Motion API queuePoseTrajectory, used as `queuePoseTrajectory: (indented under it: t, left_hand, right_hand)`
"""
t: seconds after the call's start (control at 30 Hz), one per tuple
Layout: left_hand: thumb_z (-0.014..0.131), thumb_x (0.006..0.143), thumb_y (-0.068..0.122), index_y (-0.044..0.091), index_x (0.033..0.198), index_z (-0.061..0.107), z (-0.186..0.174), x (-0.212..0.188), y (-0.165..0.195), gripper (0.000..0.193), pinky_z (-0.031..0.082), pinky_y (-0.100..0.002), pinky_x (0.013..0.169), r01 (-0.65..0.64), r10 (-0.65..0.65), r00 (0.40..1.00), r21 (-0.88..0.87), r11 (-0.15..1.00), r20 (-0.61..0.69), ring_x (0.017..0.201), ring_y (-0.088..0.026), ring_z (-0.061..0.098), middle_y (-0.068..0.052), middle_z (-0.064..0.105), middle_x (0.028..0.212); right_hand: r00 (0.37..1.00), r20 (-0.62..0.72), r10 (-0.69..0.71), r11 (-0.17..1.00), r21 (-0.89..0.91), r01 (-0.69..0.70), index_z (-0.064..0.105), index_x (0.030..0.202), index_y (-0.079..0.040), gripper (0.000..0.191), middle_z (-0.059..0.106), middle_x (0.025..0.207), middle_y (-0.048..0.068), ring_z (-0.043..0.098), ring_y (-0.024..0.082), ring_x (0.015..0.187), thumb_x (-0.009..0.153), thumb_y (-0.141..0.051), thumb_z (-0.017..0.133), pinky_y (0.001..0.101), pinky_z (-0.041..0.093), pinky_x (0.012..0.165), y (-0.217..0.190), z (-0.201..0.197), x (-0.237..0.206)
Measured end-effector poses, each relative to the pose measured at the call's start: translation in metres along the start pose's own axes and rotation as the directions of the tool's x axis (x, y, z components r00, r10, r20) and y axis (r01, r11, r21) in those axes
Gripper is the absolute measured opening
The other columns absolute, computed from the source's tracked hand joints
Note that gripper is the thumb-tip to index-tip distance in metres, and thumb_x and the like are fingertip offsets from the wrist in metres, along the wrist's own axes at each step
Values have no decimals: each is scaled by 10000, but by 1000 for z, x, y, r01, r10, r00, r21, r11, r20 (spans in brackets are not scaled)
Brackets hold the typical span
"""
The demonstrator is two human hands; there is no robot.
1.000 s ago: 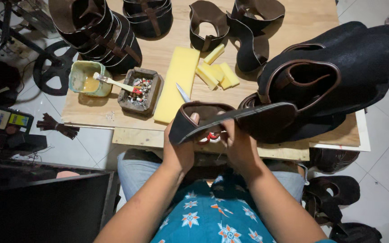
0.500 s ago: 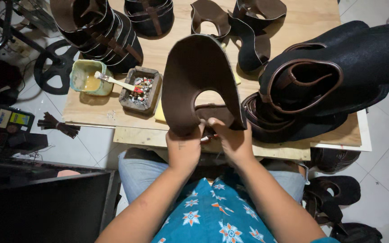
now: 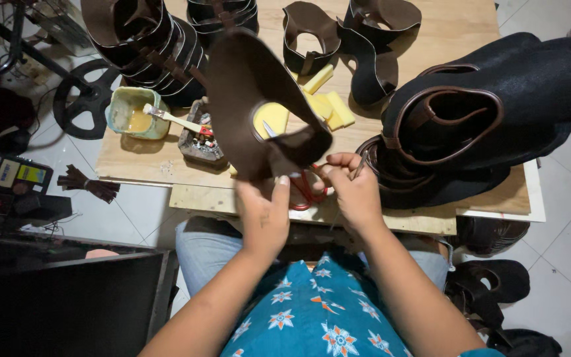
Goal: The person trims the edge of a brown leather sandal strap piece, using scissors and a small hand tool to cut and smooth the edge while turning the piece around by hand. The person works over a bench covered with cut sandal strap components and sets the piece down among them.
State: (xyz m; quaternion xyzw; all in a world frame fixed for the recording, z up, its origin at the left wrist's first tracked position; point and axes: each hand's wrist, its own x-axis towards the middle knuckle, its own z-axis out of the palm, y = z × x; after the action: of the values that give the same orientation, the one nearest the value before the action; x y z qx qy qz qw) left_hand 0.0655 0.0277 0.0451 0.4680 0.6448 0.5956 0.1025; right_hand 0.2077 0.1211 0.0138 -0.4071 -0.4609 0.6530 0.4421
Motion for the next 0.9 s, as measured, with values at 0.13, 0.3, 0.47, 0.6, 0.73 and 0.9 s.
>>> queuePoseTrajectory:
  t: [0.13,0.3,0.47,0.6,0.73,0.9]
  left_hand:
    - [650,1032,77,-63,1594,200,-8,0,2,734,478,-415,1154,-19,17,1000,-110,994,-11,1303,-352,603,-247,487,1523]
    - [786,852,212,-82,1476,227,-2,16,-9,888,534,-387,918,208,-202,976,-71,976,83,1079,-309,660,-234,553,1337]
    - [828,863,299,-17,1148,607,-2,26,-21,479,516,-407,877,206,-260,948,269,941,183,1007,-326,658,-211,693,1070]
    - [714,902,240,-11,1057,657,-12,8,-24,301,540,-371,828,115,-92,977,-111,987,193,907,-274,695,-189,723,992]
    - [632,940,253,-20,925,712,-25,-22,-32,284,528,-320,695,341,-251,853,-123,932,458,700,-212,682,-115,711,770]
    - [605,978,318,-46,777,701,-26,-39,-41,427,455,-303,583,829,-623,480,-87,552,618,591,-167,570,-111,656,667]
  right_hand:
    - [1000,-17,-10,983,-181,7,634,1120,5,195,692,942,91,669,142,710,970,-116,606,289,567,646,13,-10,10]
    - [977,127,169,941,-316,-121,681,1141,-25,259,706,849,94,664,139,684,937,-169,612,298,558,634,27,2,12]
    - [951,293,100,926,-377,19,665,1159,-29,278,732,892,55,696,104,783,915,-150,605,261,565,718,41,11,-2]
    - [993,35,110,987,-119,-105,619,1121,-3,241,673,829,30,651,114,682,943,-165,618,271,546,641,49,7,8]
    - [995,51,89,988,-134,-81,644,1164,-3,283,653,822,4,557,67,682,943,-163,716,240,464,623,48,-13,8]
    - [997,-75,36,897,-438,-65,676,1083,-14,284,691,795,-12,605,64,649,846,-159,732,254,499,584,37,-18,-3]
